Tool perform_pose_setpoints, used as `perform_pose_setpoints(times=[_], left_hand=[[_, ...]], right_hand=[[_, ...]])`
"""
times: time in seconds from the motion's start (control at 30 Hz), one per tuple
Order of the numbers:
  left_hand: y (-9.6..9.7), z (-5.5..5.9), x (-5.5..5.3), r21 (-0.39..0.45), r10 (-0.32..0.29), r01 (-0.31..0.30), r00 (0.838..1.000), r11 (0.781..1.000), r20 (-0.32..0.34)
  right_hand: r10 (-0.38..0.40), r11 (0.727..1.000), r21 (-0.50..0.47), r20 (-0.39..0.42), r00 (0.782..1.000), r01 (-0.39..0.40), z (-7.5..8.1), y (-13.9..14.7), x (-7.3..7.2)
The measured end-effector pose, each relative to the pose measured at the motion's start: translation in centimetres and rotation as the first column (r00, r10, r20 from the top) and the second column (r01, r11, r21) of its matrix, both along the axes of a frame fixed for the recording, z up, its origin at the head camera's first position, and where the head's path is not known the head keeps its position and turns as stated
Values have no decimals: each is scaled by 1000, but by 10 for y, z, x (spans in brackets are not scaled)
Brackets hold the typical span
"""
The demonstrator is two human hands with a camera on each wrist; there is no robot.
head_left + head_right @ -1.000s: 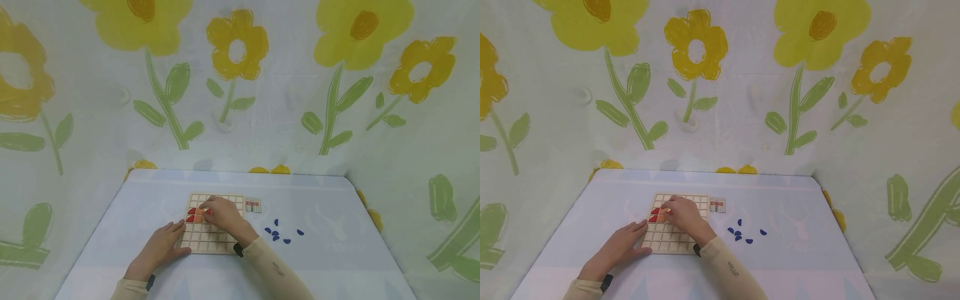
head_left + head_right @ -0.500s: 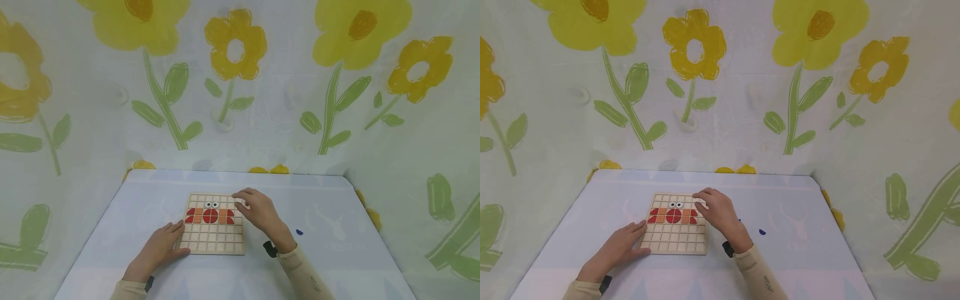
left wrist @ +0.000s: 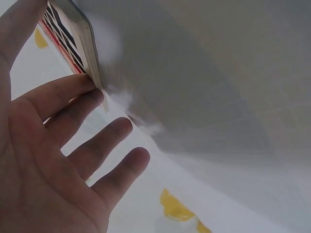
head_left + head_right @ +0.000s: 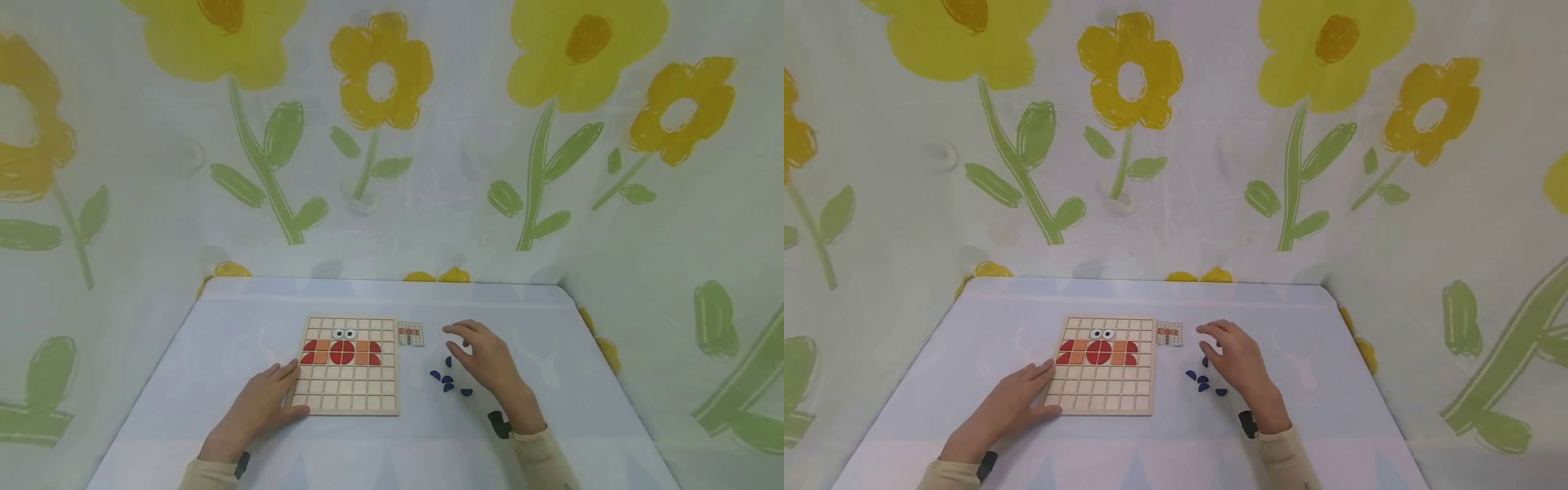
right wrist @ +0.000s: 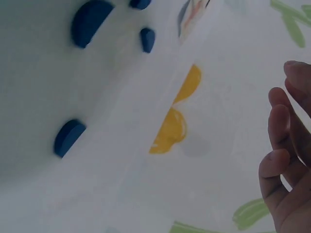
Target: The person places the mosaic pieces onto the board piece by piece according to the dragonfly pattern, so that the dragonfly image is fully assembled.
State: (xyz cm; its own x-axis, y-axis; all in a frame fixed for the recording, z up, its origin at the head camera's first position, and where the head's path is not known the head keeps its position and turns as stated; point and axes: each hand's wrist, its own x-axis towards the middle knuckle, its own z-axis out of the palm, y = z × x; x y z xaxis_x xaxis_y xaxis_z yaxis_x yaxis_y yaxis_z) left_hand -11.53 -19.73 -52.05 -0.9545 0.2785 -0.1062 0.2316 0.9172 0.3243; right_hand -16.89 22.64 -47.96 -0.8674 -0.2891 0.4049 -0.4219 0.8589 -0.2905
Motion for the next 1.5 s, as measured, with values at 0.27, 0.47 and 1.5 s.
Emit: perform_pose_setpoints(times=[0.27,0.47,1.5], left_hand=[[0,1,2,-13,13,-13,1000,1000,10],[1,1,1,-16,3,-3,1000,1000,6],[0,1,1,-8,-25,24,1000,1000,-10]], right_hand=[[-41,998,42,65,997,39,-21,27,4],[-26,997,81,116,993,17,-32,27,5],[-60,959,282,252,966,-14,-50,6,-15]])
